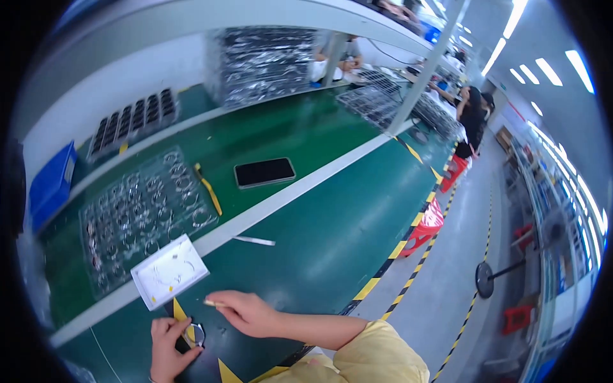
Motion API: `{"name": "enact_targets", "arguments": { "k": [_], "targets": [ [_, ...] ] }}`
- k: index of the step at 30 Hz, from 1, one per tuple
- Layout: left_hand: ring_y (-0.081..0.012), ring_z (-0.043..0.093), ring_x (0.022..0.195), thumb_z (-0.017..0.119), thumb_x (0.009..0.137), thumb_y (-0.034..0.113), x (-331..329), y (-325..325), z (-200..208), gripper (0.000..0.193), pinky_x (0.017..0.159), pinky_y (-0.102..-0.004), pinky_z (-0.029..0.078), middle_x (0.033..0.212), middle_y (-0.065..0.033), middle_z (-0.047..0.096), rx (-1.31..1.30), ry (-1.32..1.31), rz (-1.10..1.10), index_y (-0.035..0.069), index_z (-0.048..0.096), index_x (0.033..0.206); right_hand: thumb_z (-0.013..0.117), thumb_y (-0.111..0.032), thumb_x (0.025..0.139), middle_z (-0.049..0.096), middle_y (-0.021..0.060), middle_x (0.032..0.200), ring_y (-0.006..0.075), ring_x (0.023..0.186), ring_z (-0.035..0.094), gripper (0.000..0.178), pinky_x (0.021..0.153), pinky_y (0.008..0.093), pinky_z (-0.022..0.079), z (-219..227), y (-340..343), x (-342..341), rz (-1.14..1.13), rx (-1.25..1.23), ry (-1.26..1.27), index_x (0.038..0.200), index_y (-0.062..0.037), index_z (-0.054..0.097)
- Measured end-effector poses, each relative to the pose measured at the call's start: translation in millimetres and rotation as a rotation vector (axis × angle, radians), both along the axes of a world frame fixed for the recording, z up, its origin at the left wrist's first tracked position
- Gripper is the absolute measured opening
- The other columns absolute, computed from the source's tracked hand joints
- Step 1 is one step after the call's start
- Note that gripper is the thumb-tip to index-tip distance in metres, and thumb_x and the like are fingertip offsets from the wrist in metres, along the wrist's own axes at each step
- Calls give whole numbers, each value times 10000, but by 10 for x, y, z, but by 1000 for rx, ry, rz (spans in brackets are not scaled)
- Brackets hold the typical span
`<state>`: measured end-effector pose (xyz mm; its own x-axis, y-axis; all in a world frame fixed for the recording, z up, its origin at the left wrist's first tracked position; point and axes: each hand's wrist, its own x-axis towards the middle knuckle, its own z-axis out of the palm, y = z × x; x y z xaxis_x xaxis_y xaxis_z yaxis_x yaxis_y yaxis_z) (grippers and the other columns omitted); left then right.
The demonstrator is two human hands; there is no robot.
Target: The person assembles small electronic components into a circular housing at a workbench, using tweezers to manipulate the parts.
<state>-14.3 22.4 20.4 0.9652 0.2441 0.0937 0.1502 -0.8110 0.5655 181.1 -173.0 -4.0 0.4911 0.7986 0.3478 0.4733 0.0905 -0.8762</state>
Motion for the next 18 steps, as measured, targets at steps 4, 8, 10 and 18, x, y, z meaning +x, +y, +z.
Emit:
{"name": "enact_targets", "arguments": {
  "k": [4, 8, 10, 18],
  "targets": [
    [-381, 536, 1048, 857, 697, 93, 153, -41, 142, 549, 956, -465, 445, 1103, -161, 601, -16, -12, -17, 52, 686, 1217, 620, -71, 982, 692, 119, 1052, 312, 874, 705, 302, 721, 373, 572, 90, -63, 54, 22, -35, -127, 1284, -71, 641],
    [-387, 534, 1061, 849, 711, 102, 191, -21, 175, 536, 963, -470, 443, 1105, -163, 601, 1, 18, -27, 51, 683, 1218, 633, -117, 978, 677, 91, 1018, 295, 854, 688, 278, 694, 393, 565, 103, -26, 75, 31, -7, -229, 1251, -69, 649],
    [-396, 531, 1075, 844, 719, 106, 212, -23, 206, 545, 970, -473, 442, 1113, -168, 600, 24, 21, -18, 48, 673, 1234, 635, -122, 979, 673, 88, 1019, 290, 858, 689, 263, 692, 392, 565, 109, -24, 110, 18, -22, -222, 1235, -66, 653],
    [-410, 512, 1116, 845, 743, 106, 185, -7, 54, 555, 1003, -491, 427, 1144, -182, 589, 43, 13, -50, 27, 652, 1258, 622, -165, 982, 614, 97, 962, 318, 822, 666, 156, 670, 420, 545, 81, -24, 97, 29, 45, -205, 1109, -80, 656]
  ]
}}
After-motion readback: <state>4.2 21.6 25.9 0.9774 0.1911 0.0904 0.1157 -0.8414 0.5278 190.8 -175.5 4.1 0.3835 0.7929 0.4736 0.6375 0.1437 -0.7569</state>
